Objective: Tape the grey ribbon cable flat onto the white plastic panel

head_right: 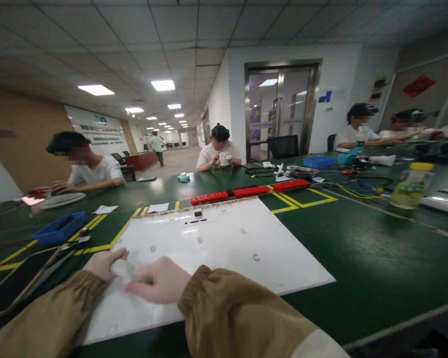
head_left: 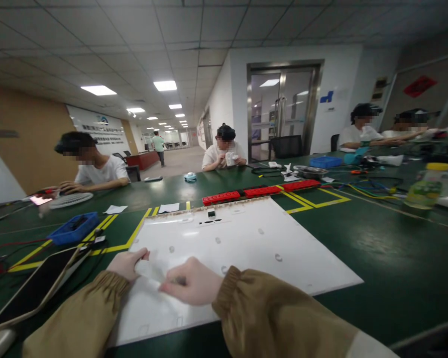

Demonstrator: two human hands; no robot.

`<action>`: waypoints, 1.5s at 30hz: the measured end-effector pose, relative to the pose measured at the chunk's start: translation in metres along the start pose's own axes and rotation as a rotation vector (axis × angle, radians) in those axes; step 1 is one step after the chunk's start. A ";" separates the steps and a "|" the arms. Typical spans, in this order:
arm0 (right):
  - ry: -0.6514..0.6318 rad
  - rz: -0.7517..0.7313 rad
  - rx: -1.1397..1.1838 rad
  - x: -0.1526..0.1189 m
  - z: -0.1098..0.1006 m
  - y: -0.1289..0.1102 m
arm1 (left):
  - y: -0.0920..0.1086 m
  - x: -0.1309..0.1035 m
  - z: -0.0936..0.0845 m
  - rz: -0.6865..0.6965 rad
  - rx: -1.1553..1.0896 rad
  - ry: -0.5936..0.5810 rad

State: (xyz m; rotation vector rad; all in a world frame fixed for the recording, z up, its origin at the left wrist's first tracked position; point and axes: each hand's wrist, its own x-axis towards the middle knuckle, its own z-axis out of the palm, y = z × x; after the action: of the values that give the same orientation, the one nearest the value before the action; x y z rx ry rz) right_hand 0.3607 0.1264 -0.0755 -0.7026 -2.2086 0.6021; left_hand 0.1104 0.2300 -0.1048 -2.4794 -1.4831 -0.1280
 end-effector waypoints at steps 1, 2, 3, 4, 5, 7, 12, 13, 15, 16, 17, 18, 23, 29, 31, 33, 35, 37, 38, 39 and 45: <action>-0.041 -0.075 -0.039 -0.002 0.008 -0.008 | -0.001 0.001 0.003 0.045 0.000 0.016; -0.070 -0.124 -0.091 -0.004 0.015 -0.014 | -0.001 0.001 0.006 0.074 0.005 0.030; -0.097 -0.151 -0.136 -0.006 0.021 -0.018 | -0.002 0.002 0.008 0.085 0.012 0.045; -0.112 -0.157 -0.172 -0.008 0.027 -0.021 | -0.002 0.003 0.011 0.079 0.021 0.063; -0.121 -0.150 -0.189 -0.009 0.030 -0.023 | -0.002 0.004 0.013 0.068 0.027 0.083; -0.124 -0.126 -0.175 -0.012 0.032 -0.025 | -0.002 0.004 0.016 0.065 0.019 0.118; -0.051 0.064 0.120 -0.014 0.022 -0.031 | 0.000 0.004 0.012 -0.017 -0.029 0.200; 0.005 0.140 0.217 -0.013 0.020 -0.031 | 0.001 0.004 0.011 -0.049 -0.039 0.196; 0.114 0.285 0.449 -0.012 0.019 -0.030 | 0.002 0.004 0.007 -0.086 -0.054 0.153; 0.139 0.339 0.585 -0.011 0.019 -0.028 | 0.002 0.004 0.005 -0.094 -0.058 0.126; 0.137 0.377 0.731 -0.009 0.018 -0.025 | 0.003 0.004 0.003 -0.098 -0.062 0.103; 0.109 0.406 0.877 -0.007 0.018 -0.021 | 0.003 0.004 0.002 -0.106 -0.071 0.085; 0.245 0.459 1.292 0.000 0.006 0.001 | 0.001 0.005 -0.005 -0.354 -0.133 0.060; 0.546 0.530 0.880 0.002 0.006 0.026 | 0.009 0.000 -0.013 -0.485 -0.254 0.134; 0.536 0.529 0.746 0.001 0.012 0.028 | 0.020 -0.003 -0.017 -0.450 -0.293 0.144; 0.491 0.526 0.702 0.000 0.019 0.026 | 0.035 -0.008 -0.021 -0.386 -0.333 0.146; 0.426 0.519 0.681 -0.001 0.026 0.021 | 0.051 -0.011 -0.022 -0.276 -0.373 0.148; 0.363 0.498 0.645 -0.003 0.031 0.016 | 0.064 -0.013 -0.021 -0.135 -0.384 0.143; 0.328 0.483 0.620 -0.004 0.033 0.014 | 0.070 -0.013 -0.019 -0.065 -0.377 0.138; 0.296 0.465 0.590 -0.005 0.034 0.012 | 0.074 -0.014 -0.017 0.000 -0.369 0.138; 0.328 0.267 0.303 -0.008 0.029 0.001 | 0.085 -0.013 -0.008 0.160 -0.427 0.282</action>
State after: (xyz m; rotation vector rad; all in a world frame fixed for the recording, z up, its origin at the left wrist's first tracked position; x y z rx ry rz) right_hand 0.3441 0.1163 -0.0987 -0.8709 -1.6904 0.8668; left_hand 0.1790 0.1788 -0.1141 -2.7408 -1.2353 -0.8036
